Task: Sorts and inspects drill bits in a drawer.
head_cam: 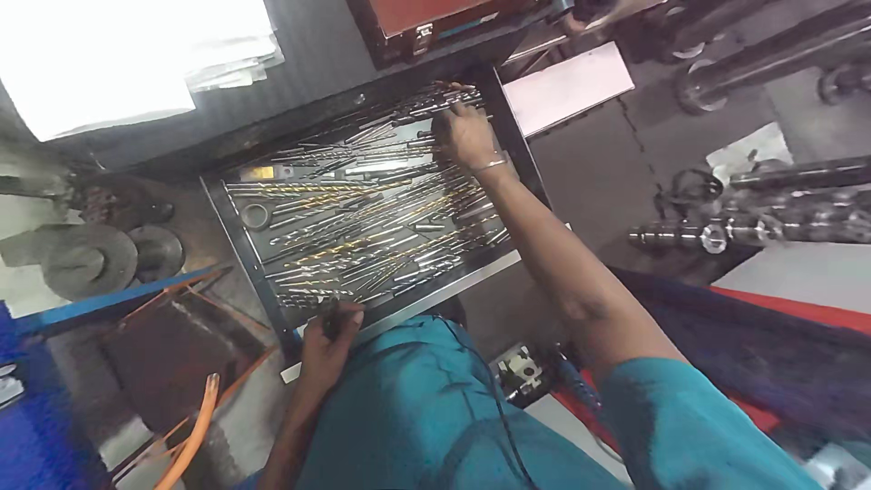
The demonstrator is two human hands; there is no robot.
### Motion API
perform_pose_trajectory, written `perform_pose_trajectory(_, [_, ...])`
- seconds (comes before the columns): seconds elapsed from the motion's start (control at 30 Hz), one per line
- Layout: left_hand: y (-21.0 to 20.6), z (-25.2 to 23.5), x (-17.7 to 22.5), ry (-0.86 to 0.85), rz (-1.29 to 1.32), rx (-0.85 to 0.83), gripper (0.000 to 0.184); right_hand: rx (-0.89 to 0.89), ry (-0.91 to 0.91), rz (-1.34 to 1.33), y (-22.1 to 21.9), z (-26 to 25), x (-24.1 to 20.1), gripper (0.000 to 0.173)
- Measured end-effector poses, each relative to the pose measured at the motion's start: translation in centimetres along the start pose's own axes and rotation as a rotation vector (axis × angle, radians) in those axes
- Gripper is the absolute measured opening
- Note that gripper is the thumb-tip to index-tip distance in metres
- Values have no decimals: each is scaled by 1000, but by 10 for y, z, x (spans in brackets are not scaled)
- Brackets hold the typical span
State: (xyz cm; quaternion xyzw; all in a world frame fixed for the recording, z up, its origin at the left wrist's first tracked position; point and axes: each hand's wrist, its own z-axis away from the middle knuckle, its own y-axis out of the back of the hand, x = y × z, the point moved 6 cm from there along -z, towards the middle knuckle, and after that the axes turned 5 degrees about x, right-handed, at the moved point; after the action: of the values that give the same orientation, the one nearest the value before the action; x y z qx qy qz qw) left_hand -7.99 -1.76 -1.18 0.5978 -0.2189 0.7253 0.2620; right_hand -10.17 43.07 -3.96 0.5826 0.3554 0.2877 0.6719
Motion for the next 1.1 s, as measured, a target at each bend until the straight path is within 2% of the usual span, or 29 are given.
perform_pose_trajectory(0.2, [-2,0,1,11,-6,-7,14,33,2,-23,-10,6,1,36])
perform_pose_trajectory(0.47, [-1,-1,1,-7,-4,-17,13,-70,-14,11,4,4,-2,39])
perform_pose_trajectory(0.6, [1,0,0,-15,-8,-10,13,-3,-26,-74,6,8,2,33])
perform_pose_trajectory(0.8, [1,-2,-1,-7,-7,-21,14,-25,-113,5,-3,12,5,45])
perform_pose_trajectory(0.97, [0,-2,-2,5,5,-22,13,28,-105,12,-9,14,8,45])
perform_pose_trajectory(1.1, [-2,-2,-1,29,-24,-30,14,-27,-65,-23,-7,16,9,49])
